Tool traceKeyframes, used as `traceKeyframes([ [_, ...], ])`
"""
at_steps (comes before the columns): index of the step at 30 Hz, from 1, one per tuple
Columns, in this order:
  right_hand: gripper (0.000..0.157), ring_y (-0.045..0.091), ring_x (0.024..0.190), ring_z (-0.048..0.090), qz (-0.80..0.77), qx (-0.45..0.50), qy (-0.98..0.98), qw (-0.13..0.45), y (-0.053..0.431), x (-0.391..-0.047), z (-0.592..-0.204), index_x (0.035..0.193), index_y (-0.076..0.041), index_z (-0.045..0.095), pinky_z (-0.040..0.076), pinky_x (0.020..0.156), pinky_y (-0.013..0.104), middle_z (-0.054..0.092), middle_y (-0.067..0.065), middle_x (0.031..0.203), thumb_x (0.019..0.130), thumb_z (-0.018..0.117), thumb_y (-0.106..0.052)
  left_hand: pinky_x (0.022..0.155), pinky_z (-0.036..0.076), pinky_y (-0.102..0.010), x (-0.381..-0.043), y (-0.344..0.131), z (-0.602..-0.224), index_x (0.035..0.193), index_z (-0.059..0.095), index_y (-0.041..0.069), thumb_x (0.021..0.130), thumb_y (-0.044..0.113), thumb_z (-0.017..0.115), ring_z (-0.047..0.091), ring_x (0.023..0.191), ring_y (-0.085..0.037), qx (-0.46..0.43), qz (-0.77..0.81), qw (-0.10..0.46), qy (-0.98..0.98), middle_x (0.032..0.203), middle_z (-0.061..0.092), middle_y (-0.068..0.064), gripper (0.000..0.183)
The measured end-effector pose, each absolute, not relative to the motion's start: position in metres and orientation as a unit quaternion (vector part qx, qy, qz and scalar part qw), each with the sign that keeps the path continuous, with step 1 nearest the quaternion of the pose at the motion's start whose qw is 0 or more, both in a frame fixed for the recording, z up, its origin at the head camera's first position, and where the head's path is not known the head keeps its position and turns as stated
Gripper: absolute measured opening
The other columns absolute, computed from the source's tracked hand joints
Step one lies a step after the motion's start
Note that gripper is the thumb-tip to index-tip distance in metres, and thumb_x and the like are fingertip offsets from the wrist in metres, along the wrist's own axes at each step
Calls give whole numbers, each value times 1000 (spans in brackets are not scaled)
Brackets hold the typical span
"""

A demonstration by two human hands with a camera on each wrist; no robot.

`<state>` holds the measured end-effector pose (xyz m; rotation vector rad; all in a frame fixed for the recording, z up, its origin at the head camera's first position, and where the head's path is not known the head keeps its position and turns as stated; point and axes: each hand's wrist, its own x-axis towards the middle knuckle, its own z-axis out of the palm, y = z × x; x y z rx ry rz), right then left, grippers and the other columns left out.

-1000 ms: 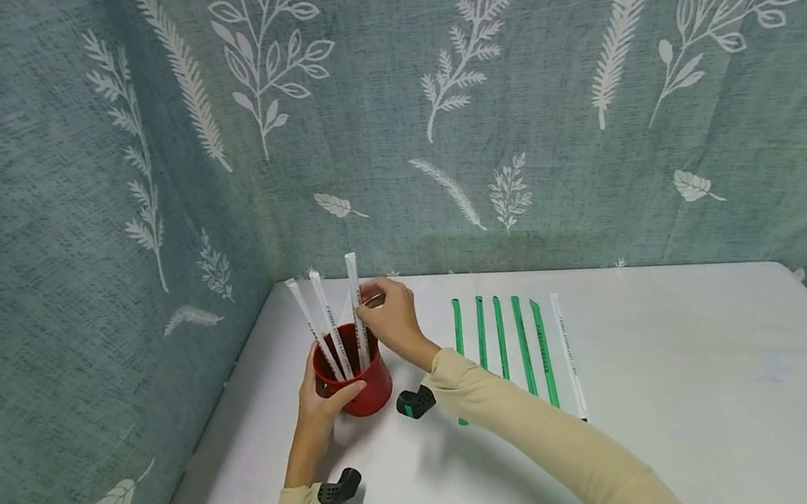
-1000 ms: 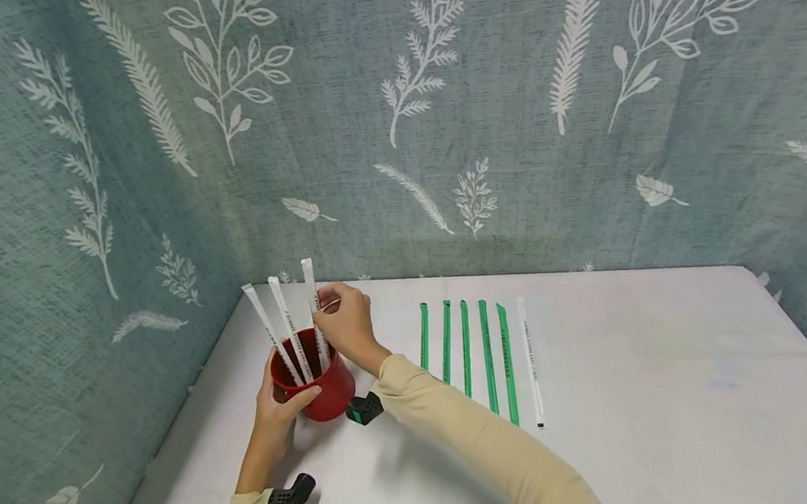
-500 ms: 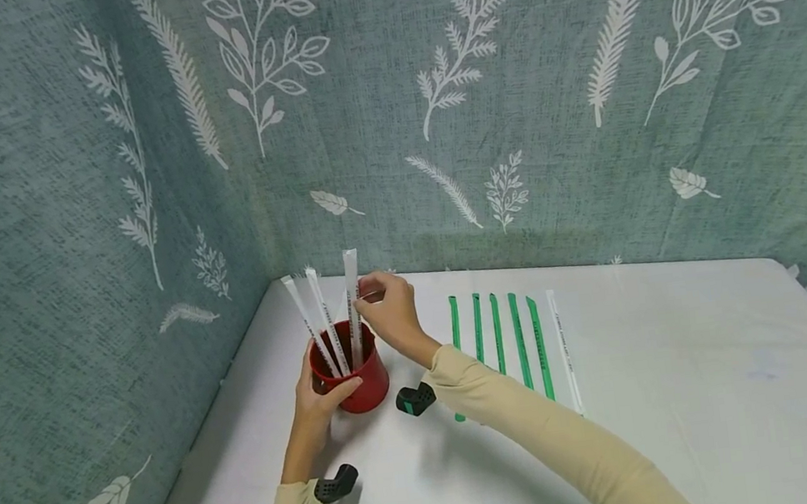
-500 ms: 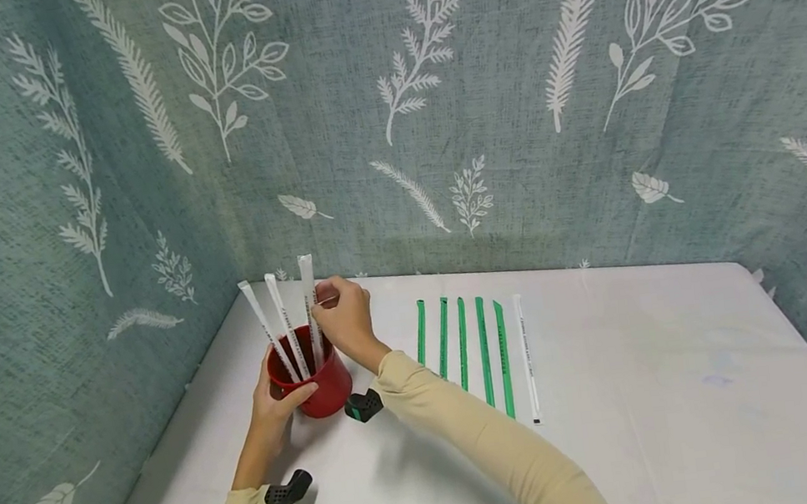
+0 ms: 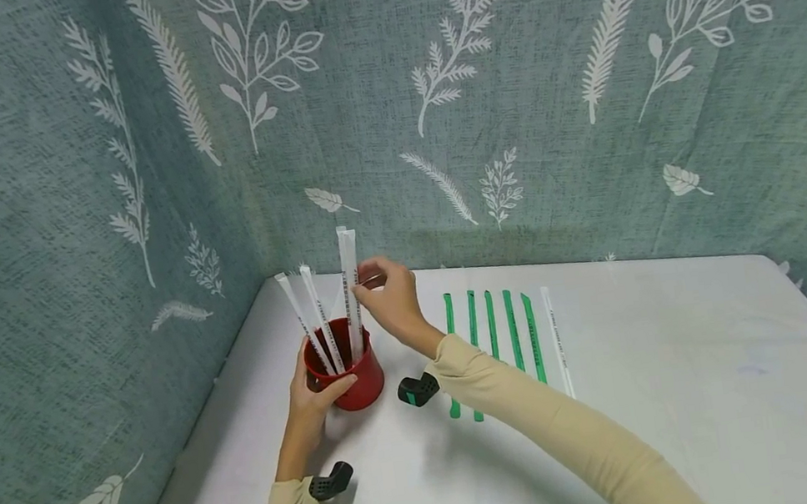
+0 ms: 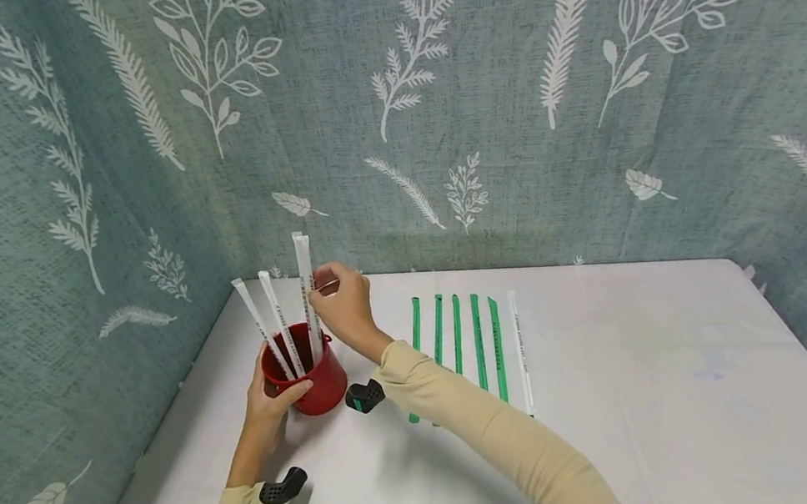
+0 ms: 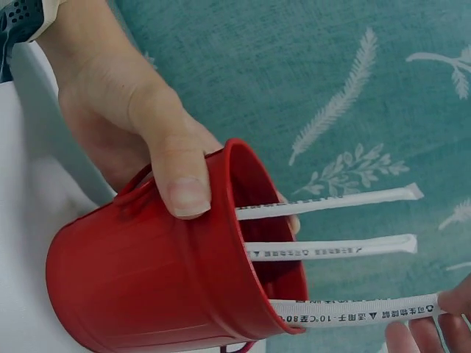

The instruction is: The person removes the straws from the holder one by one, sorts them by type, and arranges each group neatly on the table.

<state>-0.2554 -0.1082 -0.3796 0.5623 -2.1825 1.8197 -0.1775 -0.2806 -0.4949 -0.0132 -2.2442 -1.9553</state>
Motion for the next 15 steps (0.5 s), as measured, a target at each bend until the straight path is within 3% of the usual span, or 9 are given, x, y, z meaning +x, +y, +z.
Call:
traceKeyframes([
  [15,18,20,85,62,621,199,-753,88,-105,-251,-376,102,-3,64,52,74,27,66,9,93,84,67,-4,99,40,-48,-176,-279,-494,148,22,35,76,19,77,37,128,-23,-1,-662,90,-744,142,38,1,93],
])
